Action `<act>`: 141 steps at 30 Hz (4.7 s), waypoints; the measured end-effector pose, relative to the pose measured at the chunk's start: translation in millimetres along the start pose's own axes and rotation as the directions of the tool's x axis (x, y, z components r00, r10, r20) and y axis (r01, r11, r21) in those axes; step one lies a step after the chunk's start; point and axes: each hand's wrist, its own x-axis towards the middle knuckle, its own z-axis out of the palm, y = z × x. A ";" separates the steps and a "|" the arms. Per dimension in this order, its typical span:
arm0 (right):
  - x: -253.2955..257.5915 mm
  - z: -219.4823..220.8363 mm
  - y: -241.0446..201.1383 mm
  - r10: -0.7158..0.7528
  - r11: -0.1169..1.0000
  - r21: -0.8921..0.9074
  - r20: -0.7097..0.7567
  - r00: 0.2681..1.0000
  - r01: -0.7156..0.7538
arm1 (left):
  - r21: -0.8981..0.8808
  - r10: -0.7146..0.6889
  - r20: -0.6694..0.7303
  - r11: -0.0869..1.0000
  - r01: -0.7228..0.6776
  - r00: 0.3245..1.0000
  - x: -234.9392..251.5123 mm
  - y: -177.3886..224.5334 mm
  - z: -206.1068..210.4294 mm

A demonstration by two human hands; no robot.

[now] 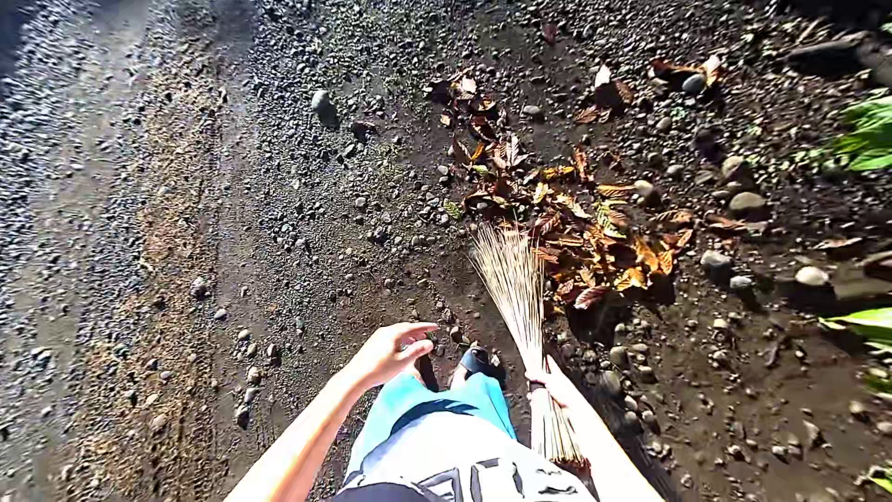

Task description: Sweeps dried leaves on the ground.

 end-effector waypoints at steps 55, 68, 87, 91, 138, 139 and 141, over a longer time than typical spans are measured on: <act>79.0 -20.6 37.4 -0.120 0.761 0.644 0.261 0.958 -0.080 | 0.228 -0.659 0.061 0.740 0.632 0.750 14.7 -142.1 49.9; 11.3 -63.4 214.3 0.348 0.185 0.979 -0.151 0.925 0.090 | 0.224 -0.682 0.125 0.727 0.649 0.721 31.6 -150.7 71.4; -21.1 -115.9 148.6 0.316 0.579 0.815 -0.251 0.915 0.024 | 0.333 -0.585 0.180 0.793 0.510 0.791 133.8 -104.2 76.2; 25.9 -151.8 137.7 0.379 0.361 0.917 -0.310 0.872 0.169 | 0.348 -0.604 0.234 0.784 0.514 0.762 169.7 -118.4 81.5; 21.8 -340.8 48.1 0.249 0.810 0.582 -0.224 0.942 -0.076 | 0.172 -0.634 0.230 0.773 0.610 0.738 291.0 51.2 170.2; 17.7 -358.6 68.3 0.333 0.786 0.608 -0.268 0.904 -0.109 | 0.174 -0.633 0.244 0.774 0.609 0.735 290.0 52.9 178.6; 31.9 -386.7 89.8 0.462 0.715 0.687 -0.322 0.827 -0.132 | 0.172 -0.634 0.256 0.773 0.611 0.729 287.4 56.2 192.6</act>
